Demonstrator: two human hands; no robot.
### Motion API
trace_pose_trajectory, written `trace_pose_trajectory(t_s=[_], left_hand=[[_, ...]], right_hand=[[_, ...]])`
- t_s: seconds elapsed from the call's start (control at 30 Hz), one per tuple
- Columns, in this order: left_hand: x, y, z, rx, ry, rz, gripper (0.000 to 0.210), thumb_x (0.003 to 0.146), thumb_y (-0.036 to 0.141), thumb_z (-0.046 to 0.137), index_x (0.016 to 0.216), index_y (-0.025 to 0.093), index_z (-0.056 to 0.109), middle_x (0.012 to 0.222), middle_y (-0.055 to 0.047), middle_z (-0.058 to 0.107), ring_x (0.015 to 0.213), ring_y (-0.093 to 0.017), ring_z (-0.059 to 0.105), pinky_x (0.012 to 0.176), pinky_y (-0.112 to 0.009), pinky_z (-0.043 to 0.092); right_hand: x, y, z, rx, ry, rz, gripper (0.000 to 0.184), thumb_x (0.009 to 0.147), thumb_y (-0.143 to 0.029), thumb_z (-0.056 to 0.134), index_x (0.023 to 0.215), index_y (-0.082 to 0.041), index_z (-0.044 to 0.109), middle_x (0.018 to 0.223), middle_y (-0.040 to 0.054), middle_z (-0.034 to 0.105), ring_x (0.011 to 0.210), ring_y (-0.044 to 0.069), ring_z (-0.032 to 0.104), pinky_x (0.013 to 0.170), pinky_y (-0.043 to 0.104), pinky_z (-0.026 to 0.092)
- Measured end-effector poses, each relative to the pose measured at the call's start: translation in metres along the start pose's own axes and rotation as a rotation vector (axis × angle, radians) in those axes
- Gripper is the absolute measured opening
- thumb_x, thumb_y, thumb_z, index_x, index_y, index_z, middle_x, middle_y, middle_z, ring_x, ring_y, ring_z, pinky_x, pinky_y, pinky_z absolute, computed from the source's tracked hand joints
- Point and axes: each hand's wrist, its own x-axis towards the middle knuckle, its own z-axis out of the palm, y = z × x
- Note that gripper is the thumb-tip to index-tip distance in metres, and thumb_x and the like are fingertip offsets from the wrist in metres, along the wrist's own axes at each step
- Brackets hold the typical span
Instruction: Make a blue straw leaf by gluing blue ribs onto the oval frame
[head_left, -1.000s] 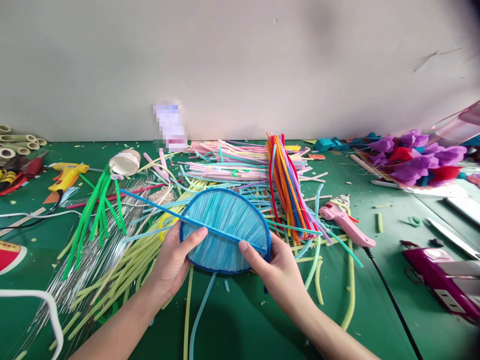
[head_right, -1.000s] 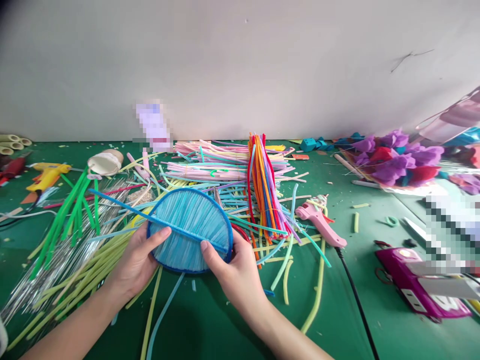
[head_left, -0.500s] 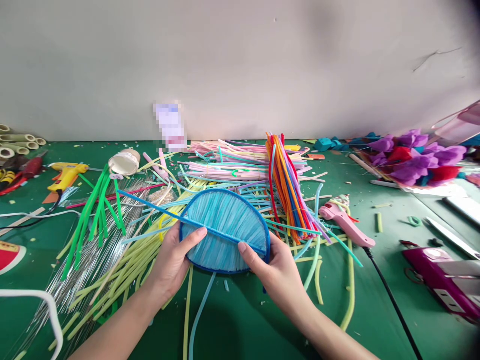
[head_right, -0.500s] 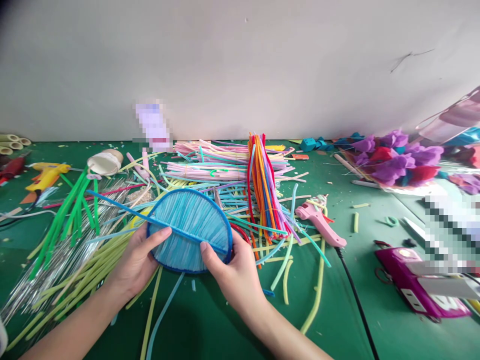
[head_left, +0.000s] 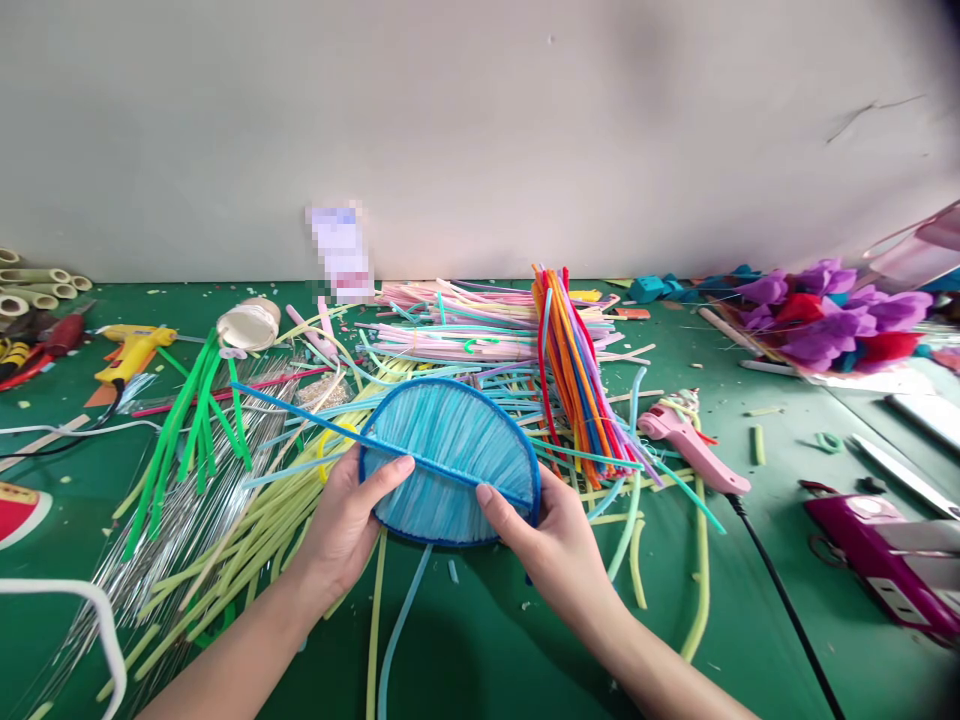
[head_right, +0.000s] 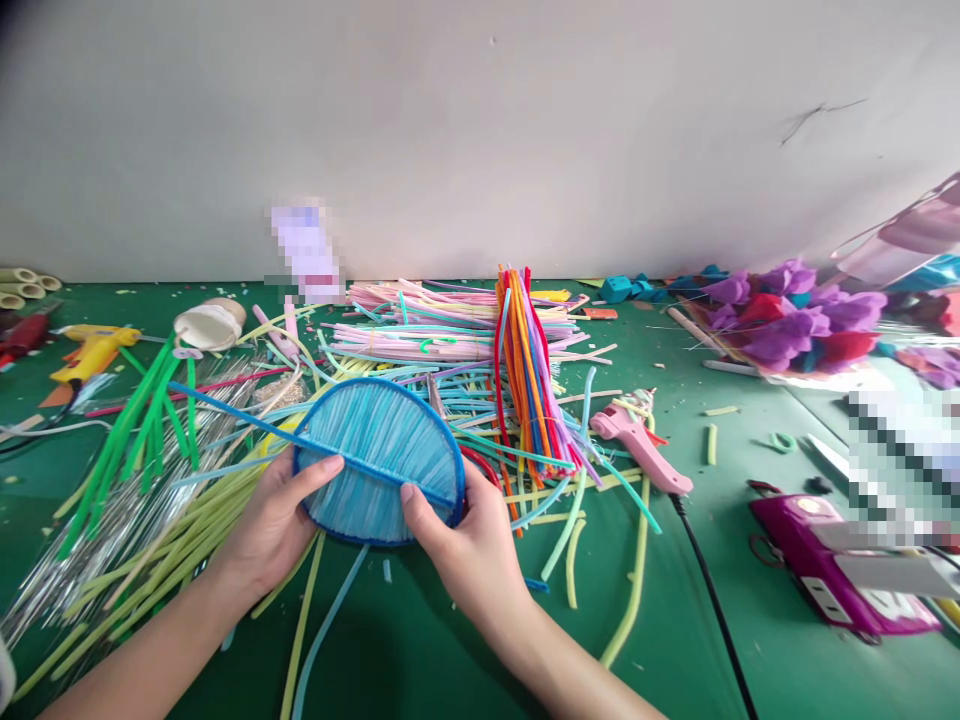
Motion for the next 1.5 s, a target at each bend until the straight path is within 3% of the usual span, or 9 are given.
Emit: trace_pose_trajectory(t_s=[0.53,0.93,1.1,1.4,1.5], left_hand=[[0.001,-0.002,-0.001,0.018,0.015,0.022,0.075,0.072,0.03,0.084,0.141,0.022,0.055,0.119,-0.011,0.073,0.104,-0.029,0.071,0.088,-0.037,0.058],[-0.022,-0.002,0.009,0.124,0.075,0.248,0.056,0.069,0.03,0.085,0.122,0.019,0.07,0.101,-0.008,0.078,0.109,-0.033,0.069,0.098,-0.044,0.054],[-0.024,-0.005,0.005,0.185,0.102,0.259,0.057,0.062,0.023,0.087,0.118,0.019,0.072,0.093,-0.007,0.078,0.107,-0.035,0.069,0.098,-0.044,0.054],[-0.015,0.004,0.01,-0.05,0.113,0.158,0.067,0.066,0.02,0.084,0.129,0.021,0.064,0.109,-0.008,0.077,0.109,-0.032,0.069,0.094,-0.043,0.057],[-0.008,0.008,0.008,-0.085,0.169,0.159,0.068,0.068,0.021,0.083,0.133,0.023,0.062,0.112,-0.007,0.076,0.11,-0.03,0.069,0.096,-0.042,0.056]], right_hand=[[0.0,0.001,0.0,-0.013,0.01,-0.01,0.04,0.08,-0.049,0.073,0.103,-0.017,0.068,0.096,0.0087,0.076,0.087,0.025,0.071,0.07,0.031,0.059],[-0.003,-0.004,0.002,-0.059,0.087,-0.07,0.046,0.069,-0.039,0.084,0.107,-0.018,0.067,0.097,0.006,0.076,0.09,0.025,0.071,0.076,0.032,0.058],[-0.004,-0.003,0.003,-0.032,0.08,-0.046,0.047,0.067,-0.035,0.085,0.107,-0.018,0.067,0.095,0.0048,0.076,0.089,0.025,0.07,0.075,0.031,0.057],[-0.003,-0.007,0.001,0.068,-0.026,-0.036,0.039,0.077,-0.045,0.079,0.103,-0.02,0.063,0.098,0.0041,0.071,0.089,0.019,0.065,0.078,0.029,0.053],[-0.002,-0.008,-0.001,0.11,-0.033,-0.041,0.032,0.081,-0.048,0.074,0.091,-0.019,0.063,0.085,0.002,0.067,0.074,0.013,0.058,0.066,0.023,0.049]])
